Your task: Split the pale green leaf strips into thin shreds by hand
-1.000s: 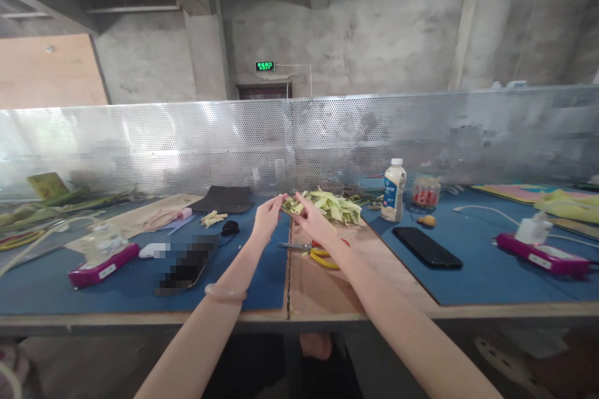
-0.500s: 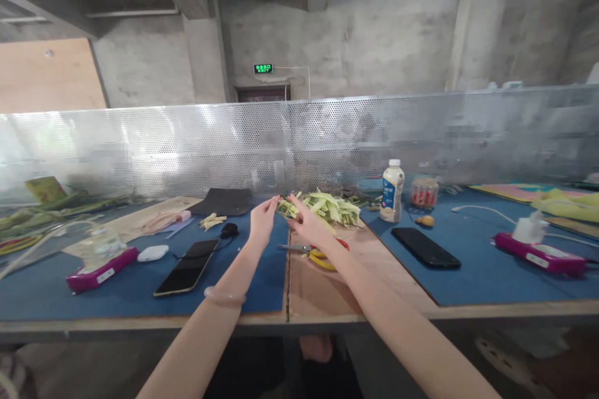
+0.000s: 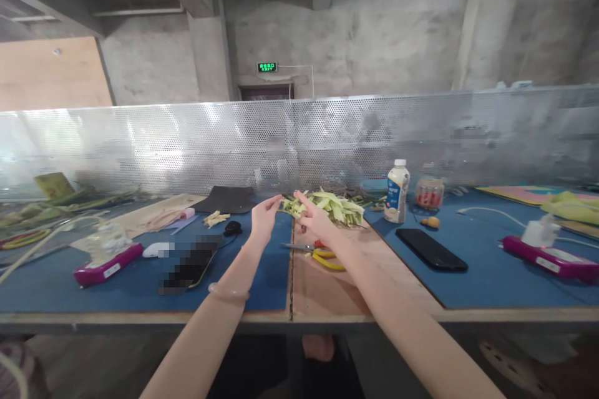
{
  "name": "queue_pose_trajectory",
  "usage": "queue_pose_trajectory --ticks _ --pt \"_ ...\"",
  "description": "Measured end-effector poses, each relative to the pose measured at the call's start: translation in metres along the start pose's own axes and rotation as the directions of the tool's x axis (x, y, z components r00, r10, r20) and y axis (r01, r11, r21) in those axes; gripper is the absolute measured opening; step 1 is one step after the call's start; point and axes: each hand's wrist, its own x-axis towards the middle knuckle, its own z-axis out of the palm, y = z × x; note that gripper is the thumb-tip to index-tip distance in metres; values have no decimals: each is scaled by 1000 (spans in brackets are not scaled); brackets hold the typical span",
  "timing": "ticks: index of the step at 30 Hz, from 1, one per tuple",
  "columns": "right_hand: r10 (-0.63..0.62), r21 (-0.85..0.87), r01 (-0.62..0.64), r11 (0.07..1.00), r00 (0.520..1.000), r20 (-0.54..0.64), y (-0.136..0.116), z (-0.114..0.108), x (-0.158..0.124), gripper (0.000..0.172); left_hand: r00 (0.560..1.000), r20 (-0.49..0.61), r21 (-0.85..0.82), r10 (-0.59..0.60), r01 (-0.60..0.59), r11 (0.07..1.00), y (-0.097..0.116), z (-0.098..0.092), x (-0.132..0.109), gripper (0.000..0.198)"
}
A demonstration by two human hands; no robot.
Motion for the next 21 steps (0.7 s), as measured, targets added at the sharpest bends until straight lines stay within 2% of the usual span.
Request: queue_pose_trajectory --ticks 4,9,15,21 --pt "22 54 -23 998 1000 9 -6 -5 -2 75 997 72 -5 18 -18 1000 -1 1 1 33" --pt "84 8 -84 996 996 16 -11 -14 -2 77 987 159 -14 27 -25 1000 -2 3 0 37" --pt "106 -7 -106 994 994 23 -8 -21 -2 78 984 180 49 2 -11 999 4 5 -3 40" --pt "160 -66 -160 985 987 -11 -9 -22 0 79 978 204 143 55 -85 986 3 4 -2 45"
